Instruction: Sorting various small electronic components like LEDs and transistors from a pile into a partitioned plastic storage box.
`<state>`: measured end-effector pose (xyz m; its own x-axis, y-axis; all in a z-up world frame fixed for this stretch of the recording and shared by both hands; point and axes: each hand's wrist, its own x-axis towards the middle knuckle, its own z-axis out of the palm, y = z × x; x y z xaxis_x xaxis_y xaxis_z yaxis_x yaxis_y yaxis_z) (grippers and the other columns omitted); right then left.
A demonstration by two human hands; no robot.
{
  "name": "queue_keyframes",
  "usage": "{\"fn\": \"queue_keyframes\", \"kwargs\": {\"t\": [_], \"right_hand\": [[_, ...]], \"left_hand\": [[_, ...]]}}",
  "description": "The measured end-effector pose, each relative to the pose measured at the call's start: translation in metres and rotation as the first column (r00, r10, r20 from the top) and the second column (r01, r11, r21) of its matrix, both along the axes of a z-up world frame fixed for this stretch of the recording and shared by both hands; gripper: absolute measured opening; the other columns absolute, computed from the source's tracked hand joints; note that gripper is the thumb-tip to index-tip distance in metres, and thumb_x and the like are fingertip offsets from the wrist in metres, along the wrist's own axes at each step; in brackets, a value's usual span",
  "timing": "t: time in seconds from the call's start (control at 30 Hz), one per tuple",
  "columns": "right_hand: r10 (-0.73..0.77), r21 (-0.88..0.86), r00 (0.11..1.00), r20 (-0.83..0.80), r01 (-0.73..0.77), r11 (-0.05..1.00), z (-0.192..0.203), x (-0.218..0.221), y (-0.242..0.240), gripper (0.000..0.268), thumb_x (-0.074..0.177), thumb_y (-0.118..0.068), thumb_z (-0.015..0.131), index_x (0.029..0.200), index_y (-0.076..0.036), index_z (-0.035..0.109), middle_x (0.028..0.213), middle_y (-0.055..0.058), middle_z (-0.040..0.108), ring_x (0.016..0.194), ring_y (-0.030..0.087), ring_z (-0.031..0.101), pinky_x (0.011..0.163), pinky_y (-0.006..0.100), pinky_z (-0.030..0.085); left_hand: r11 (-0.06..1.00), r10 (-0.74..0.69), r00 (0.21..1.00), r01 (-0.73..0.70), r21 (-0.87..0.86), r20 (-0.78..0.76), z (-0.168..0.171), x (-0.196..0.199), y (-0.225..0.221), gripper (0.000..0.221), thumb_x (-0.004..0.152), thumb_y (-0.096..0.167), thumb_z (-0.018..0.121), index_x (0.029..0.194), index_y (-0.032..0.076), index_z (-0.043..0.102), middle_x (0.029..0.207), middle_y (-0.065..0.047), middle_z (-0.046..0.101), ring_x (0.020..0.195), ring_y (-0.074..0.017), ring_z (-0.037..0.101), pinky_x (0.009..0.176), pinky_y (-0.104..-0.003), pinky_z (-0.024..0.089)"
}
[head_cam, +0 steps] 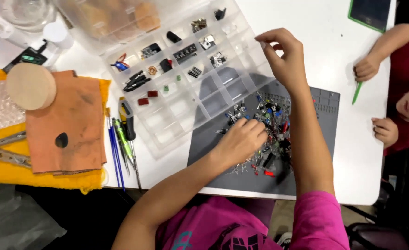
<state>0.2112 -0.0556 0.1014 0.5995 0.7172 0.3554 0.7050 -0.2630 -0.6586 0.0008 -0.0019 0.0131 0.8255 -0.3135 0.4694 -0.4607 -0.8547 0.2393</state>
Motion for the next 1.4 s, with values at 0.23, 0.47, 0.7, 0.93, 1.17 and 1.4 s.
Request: {"fn": "queue_keyframes", "kwargs": {"t": [0.23,0.47,0.7,0.93,1.17,1.4], "right_hand": [[-0.223,-0.137,0.971,-0.086,0.21,0.968,-0.019,-0.066,-0.136,0.019,0.102,0.007,0.068,0.118,0.002,0.076,0.109,0.021,0.072,0.103,0.039,0.07,0.083,0.048,0.059],[-0.309,-0.161,0.949,0.056,0.314,0.935,-0.028,-0.176,-0.194,0.027,0.1,-0.012,0.076,0.126,-0.008,0.072,0.127,0.017,0.069,0.125,0.042,0.061,0.109,0.054,0.045],[-0.359,-0.369,0.914,0.19,0.405,0.836,-0.082,-0.219,-0.21,0.068,0.106,-0.043,0.063,0.163,-0.011,0.043,0.172,0.02,0.031,0.158,0.049,0.02,0.125,0.063,0.017],[-0.284,-0.297,0.946,0.159,0.32,0.9,-0.079,-0.207,-0.209,0.059,0.11,-0.036,0.061,0.163,-0.014,0.045,0.171,0.015,0.036,0.158,0.046,0.021,0.126,0.059,0.02],[-0.464,0.017,0.88,0.104,0.465,0.885,-0.084,-0.22,-0.215,0.037,0.095,-0.012,0.081,0.13,-0.009,0.07,0.142,0.012,0.061,0.139,0.042,0.05,0.12,0.055,0.038],[-0.516,0.047,0.851,0.099,0.514,0.856,-0.085,-0.225,-0.216,0.021,0.099,-0.007,0.077,0.12,-0.011,0.074,0.129,0.006,0.064,0.13,0.032,0.058,0.114,0.049,0.045]], "left_hand": [[0.986,0.126,0.992,-0.123,-0.109,0.019,-0.033,0.012,0.01,0.038,0.086,0.021,0.08,0.118,0.006,0.066,0.106,-0.013,0.061,0.103,-0.0312,0.061,0.085,-0.044,0.049],[0.982,-0.11,0.993,0.113,-0.153,0.03,-0.01,0.001,-0.006,0.057,0.097,0.051,0.073,0.134,0.008,0.065,0.127,-0.017,0.062,0.125,-0.0345,0.059,0.107,-0.05,0.045],[0.985,-0.169,0.968,0.171,-0.004,-0.185,-0.006,-0.007,-0.021,0.066,0.109,0.058,0.05,0.158,0.013,0.05,0.165,-0.019,0.043,0.155,-0.0374,0.037,0.126,-0.063,0.021],[0.986,-0.159,0.967,0.164,0.009,-0.201,-0.005,-0.014,-0.013,0.074,0.106,0.068,0.047,0.159,0.016,0.048,0.168,-0.015,0.04,0.155,-0.036,0.035,0.126,-0.065,0.02],[0.994,0.007,1.0,-0.008,-0.111,-0.007,-0.003,-0.042,-0.031,0.047,0.099,0.056,0.065,0.117,0.013,0.064,0.123,-0.012,0.058,0.118,-0.0326,0.057,0.101,-0.055,0.04],[0.955,0.11,0.988,-0.136,-0.263,-0.113,-0.02,-0.037,-0.06,0.039,0.082,0.042,0.08,0.09,0.009,0.061,0.088,-0.004,0.05,0.083,-0.0234,0.053,0.07,-0.039,0.043]]}}
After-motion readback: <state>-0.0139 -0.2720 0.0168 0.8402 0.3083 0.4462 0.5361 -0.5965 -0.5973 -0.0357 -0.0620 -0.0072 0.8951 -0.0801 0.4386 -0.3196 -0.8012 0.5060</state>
